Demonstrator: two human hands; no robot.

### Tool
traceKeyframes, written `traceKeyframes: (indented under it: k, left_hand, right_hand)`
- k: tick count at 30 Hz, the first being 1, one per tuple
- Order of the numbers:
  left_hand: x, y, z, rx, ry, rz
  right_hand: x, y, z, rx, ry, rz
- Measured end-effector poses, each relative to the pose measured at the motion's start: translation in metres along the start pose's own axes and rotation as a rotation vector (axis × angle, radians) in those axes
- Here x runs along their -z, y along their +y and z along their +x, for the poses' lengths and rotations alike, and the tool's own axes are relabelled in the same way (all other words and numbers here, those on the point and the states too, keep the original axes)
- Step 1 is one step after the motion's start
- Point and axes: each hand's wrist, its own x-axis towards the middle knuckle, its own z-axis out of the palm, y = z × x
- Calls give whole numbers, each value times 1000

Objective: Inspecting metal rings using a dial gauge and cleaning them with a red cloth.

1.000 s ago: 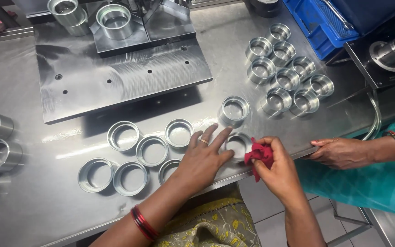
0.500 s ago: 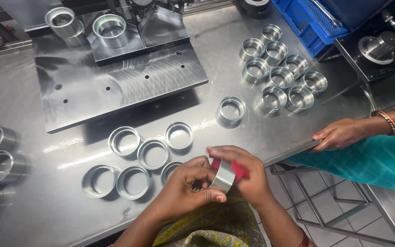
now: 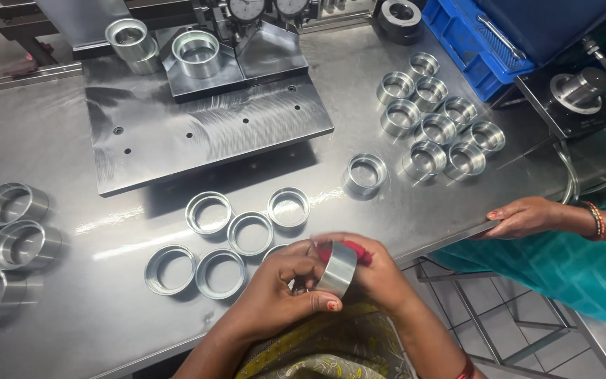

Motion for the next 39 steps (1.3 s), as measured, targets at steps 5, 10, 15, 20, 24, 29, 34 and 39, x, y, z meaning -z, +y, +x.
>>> traceKeyframes:
  k: [5, 10, 15, 20, 24, 29, 34, 39]
  left_hand:
    - [11, -5, -7, -122, -14, -238]
    - [21, 13, 3, -155, 2, -201]
    - [18, 17, 13, -136, 69, 53]
    - [21, -6, 21, -5, 284, 334]
    - [26, 3, 41, 74, 304, 456]
    - [16, -22, 93, -290, 228, 881]
    - [-11, -45, 141, -400, 118, 1032]
    - [-13, -40, 150, -185, 98, 1207]
  right_hand:
    - [24, 17, -17, -419, -240, 742]
    - [46, -7, -22, -158, -130, 698]
    - [47, -6, -13, -38, -168, 488]
    - [23, 4, 2, -72, 1, -333]
    - [12, 29, 3, -117, -38, -848]
    - [20, 8, 4, 52, -94, -528]
    - [57, 13, -9, -26, 74, -489]
    - [86, -1, -20, -24, 83, -587]
